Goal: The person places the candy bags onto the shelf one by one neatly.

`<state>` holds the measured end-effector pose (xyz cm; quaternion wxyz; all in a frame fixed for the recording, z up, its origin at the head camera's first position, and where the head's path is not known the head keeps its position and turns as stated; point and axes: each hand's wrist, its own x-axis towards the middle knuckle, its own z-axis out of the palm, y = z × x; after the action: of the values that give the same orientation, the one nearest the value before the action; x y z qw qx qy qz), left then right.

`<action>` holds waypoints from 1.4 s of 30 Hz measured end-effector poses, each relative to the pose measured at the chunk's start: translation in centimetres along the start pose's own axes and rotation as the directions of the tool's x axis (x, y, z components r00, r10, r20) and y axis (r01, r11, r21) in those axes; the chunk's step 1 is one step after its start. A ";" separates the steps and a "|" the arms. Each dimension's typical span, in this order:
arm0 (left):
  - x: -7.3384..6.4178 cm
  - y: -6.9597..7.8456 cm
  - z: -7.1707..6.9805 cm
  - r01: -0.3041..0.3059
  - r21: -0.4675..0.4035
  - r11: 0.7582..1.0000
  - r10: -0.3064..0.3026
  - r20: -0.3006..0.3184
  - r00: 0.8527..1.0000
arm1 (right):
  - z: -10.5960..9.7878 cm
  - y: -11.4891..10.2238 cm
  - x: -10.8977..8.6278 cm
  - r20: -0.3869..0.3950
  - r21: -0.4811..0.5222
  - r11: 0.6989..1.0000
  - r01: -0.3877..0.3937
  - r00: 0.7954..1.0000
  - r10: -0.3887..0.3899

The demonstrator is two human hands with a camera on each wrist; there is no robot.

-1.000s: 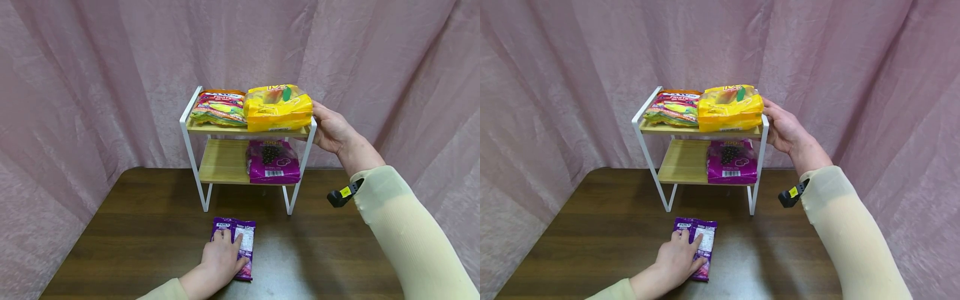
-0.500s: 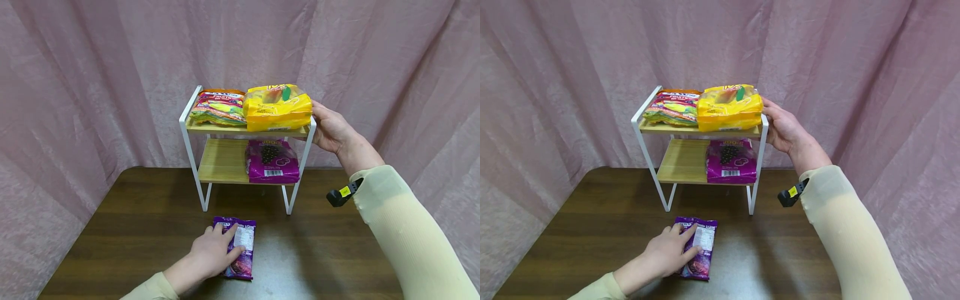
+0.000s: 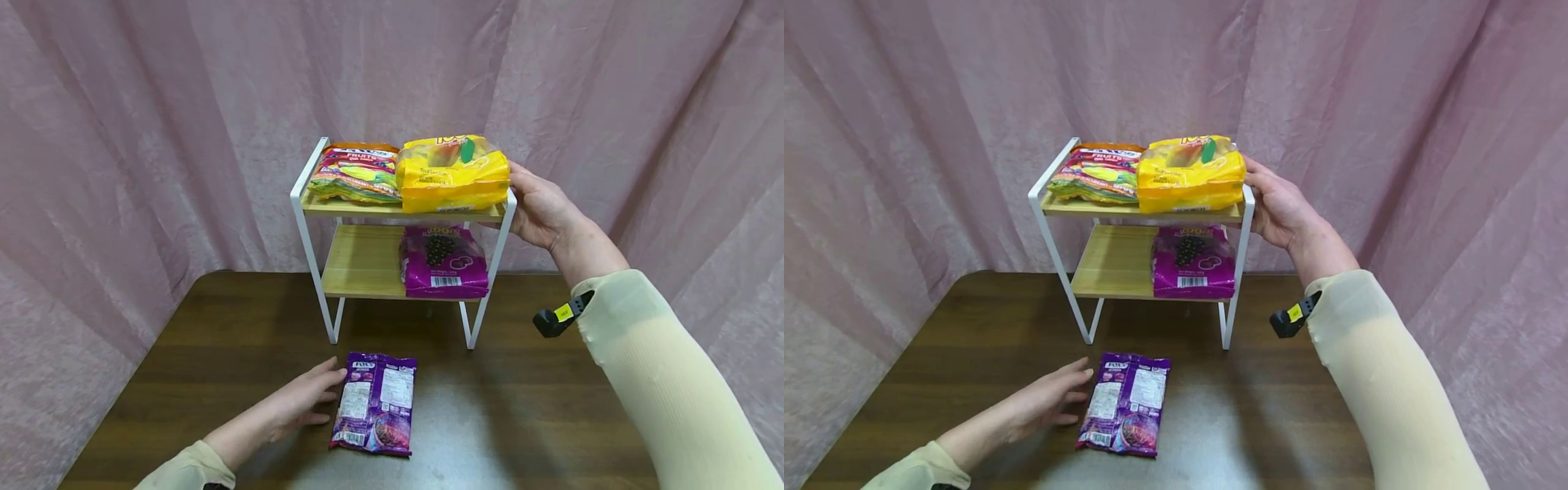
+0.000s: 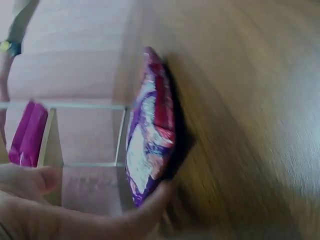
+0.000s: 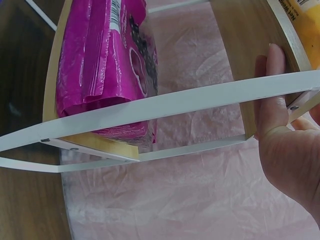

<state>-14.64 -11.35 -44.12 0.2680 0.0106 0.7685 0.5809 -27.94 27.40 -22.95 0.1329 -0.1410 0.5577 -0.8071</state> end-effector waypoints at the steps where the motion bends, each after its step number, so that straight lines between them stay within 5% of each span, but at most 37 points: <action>1: -0.1 -0.1 0.2 -0.047 0.100 0.994 0.048 -0.010 0.999 | 0.0 0.0 0.0 -0.002 0.001 1.000 -0.001 1.000 0.001; 3: -0.4 -0.1 1.0 -0.141 0.355 0.924 0.158 -0.019 0.987 | 0.0 0.1 -0.1 -0.003 0.001 1.000 -0.003 1.000 0.003; 4: -0.6 0.0 1.6 -0.179 0.490 0.853 0.213 -0.014 0.977 | 0.1 0.1 -0.2 -0.001 0.004 1.000 -0.004 1.000 0.004; 6: -1.1 0.3 3.0 -0.207 0.708 0.675 0.285 0.009 0.959 | 0.1 0.1 -0.2 0.003 0.004 1.000 0.001 1.000 -0.001; 9: -1.6 1.1 5.6 -0.187 0.883 0.430 0.332 0.038 0.942 | 0.1 -0.1 -0.3 0.017 0.019 1.000 0.005 1.000 -0.005; 11: -1.8 1.5 7.3 -0.168 0.942 0.291 0.331 0.066 0.941 | 0.1 -0.2 -0.2 0.023 0.023 1.000 0.008 1.000 -0.009; 14: -1.6 1.4 9.4 -0.154 0.976 0.151 0.291 0.105 0.951 | 0.2 -0.4 -0.1 0.021 0.030 1.000 0.008 1.000 -0.009; 17: -1.1 0.8 10.5 -0.143 0.988 0.051 0.240 0.126 0.963 | 0.3 -0.5 0.0 0.022 0.042 0.999 0.008 1.000 -0.009; 21: -0.6 -0.1 11.1 -0.137 0.991 0.003 0.210 0.133 0.969 | 0.4 -0.5 0.0 0.032 0.047 0.999 0.008 0.999 -0.010; 27: -0.2 -0.8 11.3 -0.125 0.992 -0.021 0.235 0.127 0.964 | 0.4 -0.4 0.2 0.037 0.046 0.999 0.016 0.999 -0.018; 39: 0.2 -1.4 11.6 -0.115 0.993 -0.038 0.266 0.121 0.956 | 0.1 -0.1 0.2 0.020 0.041 0.999 0.010 1.000 -0.011; 42: 0.1 -1.5 11.6 -0.112 0.993 -0.021 0.293 0.113 0.949 | 0.0 0.0 0.0 0.012 0.024 1.000 0.011 1.000 -0.011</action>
<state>-9.33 -1.48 -47.65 0.0453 0.2690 0.9576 -0.0932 -27.96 27.38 -22.95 0.1336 -0.1472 0.5465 -0.8135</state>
